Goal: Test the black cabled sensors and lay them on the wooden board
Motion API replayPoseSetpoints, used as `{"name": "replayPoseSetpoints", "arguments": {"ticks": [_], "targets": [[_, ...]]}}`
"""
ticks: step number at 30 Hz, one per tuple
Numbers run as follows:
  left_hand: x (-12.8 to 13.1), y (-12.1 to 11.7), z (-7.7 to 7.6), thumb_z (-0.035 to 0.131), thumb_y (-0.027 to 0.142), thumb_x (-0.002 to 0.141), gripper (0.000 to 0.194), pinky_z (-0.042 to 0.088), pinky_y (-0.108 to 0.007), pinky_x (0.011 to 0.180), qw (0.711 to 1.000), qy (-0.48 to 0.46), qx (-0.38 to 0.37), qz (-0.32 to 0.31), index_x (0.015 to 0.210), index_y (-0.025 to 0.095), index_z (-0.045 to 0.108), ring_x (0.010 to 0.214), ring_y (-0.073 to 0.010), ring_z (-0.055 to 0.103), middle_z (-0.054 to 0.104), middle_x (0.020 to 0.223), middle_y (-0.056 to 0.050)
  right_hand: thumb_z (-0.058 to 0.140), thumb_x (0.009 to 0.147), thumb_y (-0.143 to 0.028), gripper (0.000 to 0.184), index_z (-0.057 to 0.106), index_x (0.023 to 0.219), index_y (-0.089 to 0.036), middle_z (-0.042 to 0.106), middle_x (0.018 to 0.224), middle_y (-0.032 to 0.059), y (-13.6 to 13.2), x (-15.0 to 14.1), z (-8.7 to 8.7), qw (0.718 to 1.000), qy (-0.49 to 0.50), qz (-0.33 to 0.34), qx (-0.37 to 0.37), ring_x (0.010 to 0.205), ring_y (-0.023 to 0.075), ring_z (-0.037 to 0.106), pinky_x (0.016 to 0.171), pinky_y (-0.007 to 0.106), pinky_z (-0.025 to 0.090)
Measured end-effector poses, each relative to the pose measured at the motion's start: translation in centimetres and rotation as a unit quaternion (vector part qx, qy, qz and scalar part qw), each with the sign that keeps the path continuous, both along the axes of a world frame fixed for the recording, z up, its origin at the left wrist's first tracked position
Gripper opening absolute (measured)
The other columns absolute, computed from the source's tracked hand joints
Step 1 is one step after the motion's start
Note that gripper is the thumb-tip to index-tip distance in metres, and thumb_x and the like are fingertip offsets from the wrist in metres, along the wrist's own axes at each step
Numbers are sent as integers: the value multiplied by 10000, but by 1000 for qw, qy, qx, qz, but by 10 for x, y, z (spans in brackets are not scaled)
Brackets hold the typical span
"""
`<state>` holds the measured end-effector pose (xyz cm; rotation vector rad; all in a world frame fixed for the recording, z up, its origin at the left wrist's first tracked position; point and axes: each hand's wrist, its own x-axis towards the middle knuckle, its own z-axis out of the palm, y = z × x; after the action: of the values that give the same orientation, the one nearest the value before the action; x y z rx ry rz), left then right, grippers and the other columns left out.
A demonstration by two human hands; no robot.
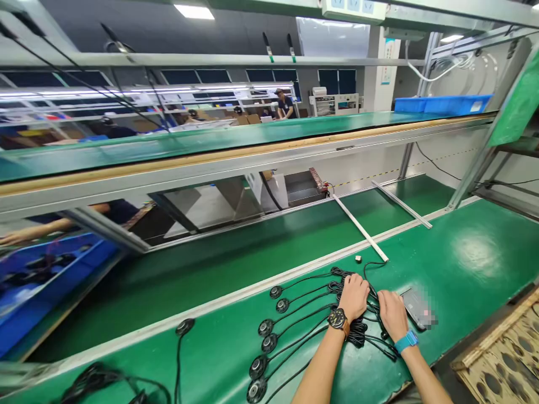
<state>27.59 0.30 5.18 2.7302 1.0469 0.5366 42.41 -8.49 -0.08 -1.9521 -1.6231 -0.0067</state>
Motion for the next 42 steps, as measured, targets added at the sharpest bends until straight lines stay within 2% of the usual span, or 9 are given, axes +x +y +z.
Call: {"name": "replayPoseSetpoints", "arguments": {"ticks": [6,14,18,22,26,31,36,39,42], "targets": [[4,4,-6,388,216,976,178,395,-444,943,1000,6,-8,10,924,206,558,1040,-248,492,573,980,-81,246,1072,-389,407,599,1041,-189,685,965,100,4,9,-17,997,73,8,39,918,241,623,816,366,414],[6,2,-12,404,197,960,171,398,-443,945,999,-28,-33,16,889,209,559,1017,-241,507,585,966,-80,251,1055,-459,464,605,1092,-163,697,1025,149,1,13,-21,988,114,-47,91,941,280,632,836,421,462],[1,5,-7,403,219,974,188,440,-369,919,995,-69,-54,47,932,219,586,987,-196,547,617,986,-52,285,1045,-436,445,585,1185,-138,667,1076,170,1,11,-8,983,113,-46,134,1010,290,598,876,456,471],[-39,25,5,345,267,1007,297,431,-362,1010,985,-109,-61,122,1213,222,555,1161,-188,547,618,1225,-80,370,1028,-385,372,576,1232,-153,636,1124,156,22,-15,25,982,80,8,172,1088,286,552,968,495,442],[-112,46,10,447,358,961,425,316,-478,1147,973,-75,-84,203,1334,165,514,1357,-283,457,548,1412,-166,424,1006,-410,399,581,1281,-167,629,1228,152,67,-53,56,980,50,193,26,1186,268,540,1025,451,429],[-182,29,-9,574,567,848,686,270,-471,1194,972,-4,-124,197,1422,206,470,1376,-286,473,553,1451,-138,745,646,-714,1178,267,1572,-165,442,1487,241,95,-67,64,938,-40,272,-211,1372,409,406,1084,564,348],[-215,-12,-31,766,804,472,1305,176,-523,1237,992,46,-88,77,1553,244,296,1475,-382,333,424,1557,-172,881,323,-700,1518,192,1598,-251,144,1647,232,70,-61,53,901,-87,338,-259,1500,483,131,1166,663,115],[-222,-26,-28,803,782,410,1411,146,-564,1237,986,96,-134,28,1583,250,227,1512,-413,231,299,1625,-176,907,264,-653,1572,182,1599,-250,61,1658,238,61,-64,49,892,-110,350,-264,1508,493,44,1159,695,32],[-220,-32,-17,796,672,559,1272,112,-551,1249,982,114,-146,45,1590,230,196,1522,-378,221,277,1635,-165,924,253,-604,1583,173,1600,-244,42,1653,255,66,-70,51,887,-116,343,-289,1502,511,23,1137,730,34]]}}
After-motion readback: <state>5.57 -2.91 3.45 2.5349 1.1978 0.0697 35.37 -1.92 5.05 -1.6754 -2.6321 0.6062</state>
